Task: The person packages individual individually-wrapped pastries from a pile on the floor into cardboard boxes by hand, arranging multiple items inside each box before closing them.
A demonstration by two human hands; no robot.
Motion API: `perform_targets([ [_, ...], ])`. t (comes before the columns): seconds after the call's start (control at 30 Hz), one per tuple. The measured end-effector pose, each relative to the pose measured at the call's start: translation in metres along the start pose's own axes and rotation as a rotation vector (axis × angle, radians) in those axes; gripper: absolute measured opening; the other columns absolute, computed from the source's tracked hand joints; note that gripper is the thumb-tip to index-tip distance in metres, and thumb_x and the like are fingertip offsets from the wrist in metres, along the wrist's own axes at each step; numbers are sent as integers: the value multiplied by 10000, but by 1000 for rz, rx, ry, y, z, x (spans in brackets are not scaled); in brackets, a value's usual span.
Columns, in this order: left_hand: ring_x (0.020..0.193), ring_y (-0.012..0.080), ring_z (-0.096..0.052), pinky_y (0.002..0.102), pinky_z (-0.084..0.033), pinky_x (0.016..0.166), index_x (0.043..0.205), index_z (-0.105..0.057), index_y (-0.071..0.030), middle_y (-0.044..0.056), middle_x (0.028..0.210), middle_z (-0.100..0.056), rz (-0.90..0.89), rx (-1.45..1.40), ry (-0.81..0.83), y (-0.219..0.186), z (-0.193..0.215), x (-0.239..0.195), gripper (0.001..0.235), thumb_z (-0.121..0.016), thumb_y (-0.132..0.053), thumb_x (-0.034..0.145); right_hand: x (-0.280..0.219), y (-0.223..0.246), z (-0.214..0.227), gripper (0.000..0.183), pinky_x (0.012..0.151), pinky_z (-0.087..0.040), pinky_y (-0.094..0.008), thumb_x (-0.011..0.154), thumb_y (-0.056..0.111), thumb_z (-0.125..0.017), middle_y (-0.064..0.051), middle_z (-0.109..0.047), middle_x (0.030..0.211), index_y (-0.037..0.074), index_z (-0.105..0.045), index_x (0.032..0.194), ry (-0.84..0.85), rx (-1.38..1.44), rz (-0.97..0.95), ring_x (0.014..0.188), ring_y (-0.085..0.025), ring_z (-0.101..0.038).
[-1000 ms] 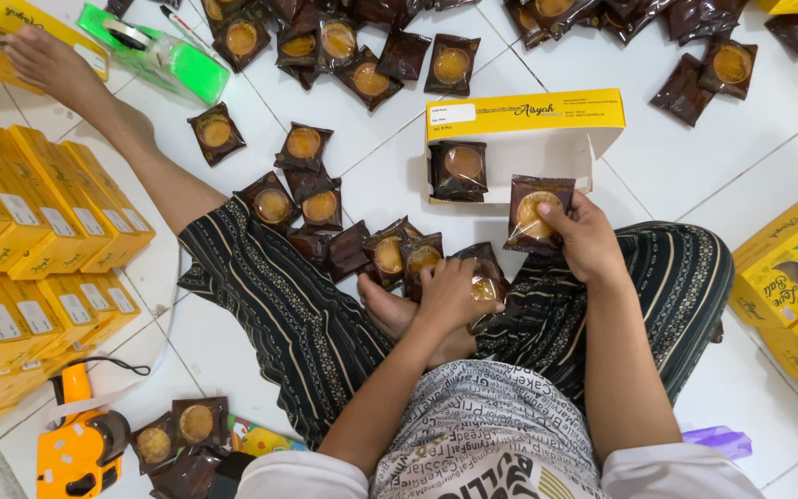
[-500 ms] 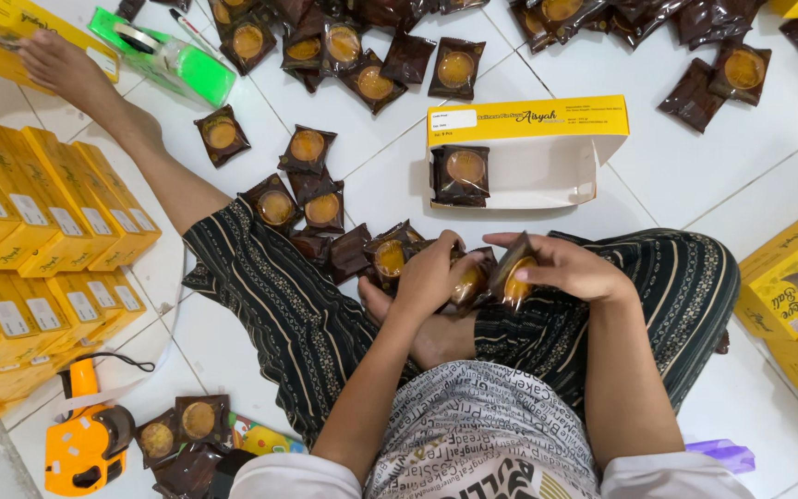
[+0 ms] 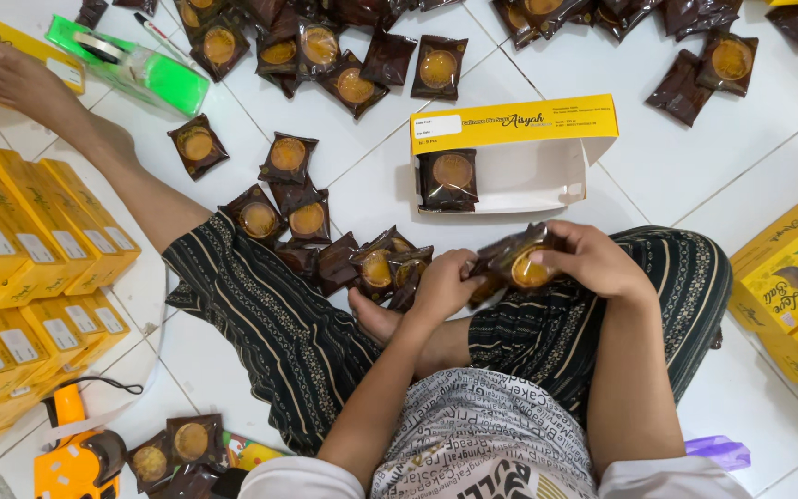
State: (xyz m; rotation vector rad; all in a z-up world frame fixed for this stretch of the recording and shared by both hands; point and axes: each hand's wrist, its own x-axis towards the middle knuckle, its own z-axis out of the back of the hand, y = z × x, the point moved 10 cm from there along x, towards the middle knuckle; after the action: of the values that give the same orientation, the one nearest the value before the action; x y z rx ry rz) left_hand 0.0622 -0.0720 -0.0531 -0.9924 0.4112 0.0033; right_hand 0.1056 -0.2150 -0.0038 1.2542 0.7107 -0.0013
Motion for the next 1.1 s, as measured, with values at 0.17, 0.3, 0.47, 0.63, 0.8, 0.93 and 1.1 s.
perform_targets([
  [0.17,736,161,-508,282,-424,699,1006,-612,-61,61,756,-541,11,-556,-206,-32,57,-2,219,-595,-203,840,5,40,-34,431,877,-393,-456,769,112,-612,-225,-581,1033,-17,-512,1167,106,-120,145,980,-299,-513],
  [0.3,1122,276,-382,426,-314,978,1143,-458,-22,152,1120,-440,98,-647,-582,-22,113,-6,260,-437,-120,904,48,23,22,362,729,-432,-450,863,353,-582,-197,-582,906,29,-506,1006,-333,-326,115,908,-356,-569],
  [0.47,1272,467,-156,581,-184,1020,1367,-149,14,293,1400,-117,266,-592,-243,2,82,15,558,-413,-122,895,123,-46,33,408,766,-451,-518,868,335,-532,-238,-576,968,49,-399,1128,-533,-422,-70,948,-384,-562],
  [0.63,1279,370,-250,496,-226,1047,1337,-214,43,277,1358,-282,218,-530,-216,-8,103,-6,503,-383,4,864,99,-5,0,644,993,-296,-530,896,271,-537,-310,-257,1296,-31,-129,1294,-618,-216,111,1238,-424,-293],
  [0.8,1083,292,-492,413,-422,875,1180,-525,-102,129,1131,-516,194,161,-1,26,76,-23,368,-562,-221,834,104,11,-64,522,1008,-77,-585,938,501,-100,-91,-187,1444,277,-222,1393,-284,-1159,54,1351,-257,-63],
  [0.93,1011,307,-509,426,-427,830,1148,-538,-66,145,1089,-501,152,406,18,24,62,-24,380,-598,-213,802,99,16,-66,543,1014,-80,-579,932,522,-124,-102,-180,1453,260,-218,1398,-251,-1125,50,1353,-250,-76],
  [1.1,752,234,-582,347,-476,666,903,-649,-161,82,786,-564,-5,-37,-66,16,65,-25,112,-610,-198,805,38,57,-78,456,983,-285,-524,833,249,-572,-215,-494,1202,26,-471,1218,-72,-357,489,1170,-369,-419],
])
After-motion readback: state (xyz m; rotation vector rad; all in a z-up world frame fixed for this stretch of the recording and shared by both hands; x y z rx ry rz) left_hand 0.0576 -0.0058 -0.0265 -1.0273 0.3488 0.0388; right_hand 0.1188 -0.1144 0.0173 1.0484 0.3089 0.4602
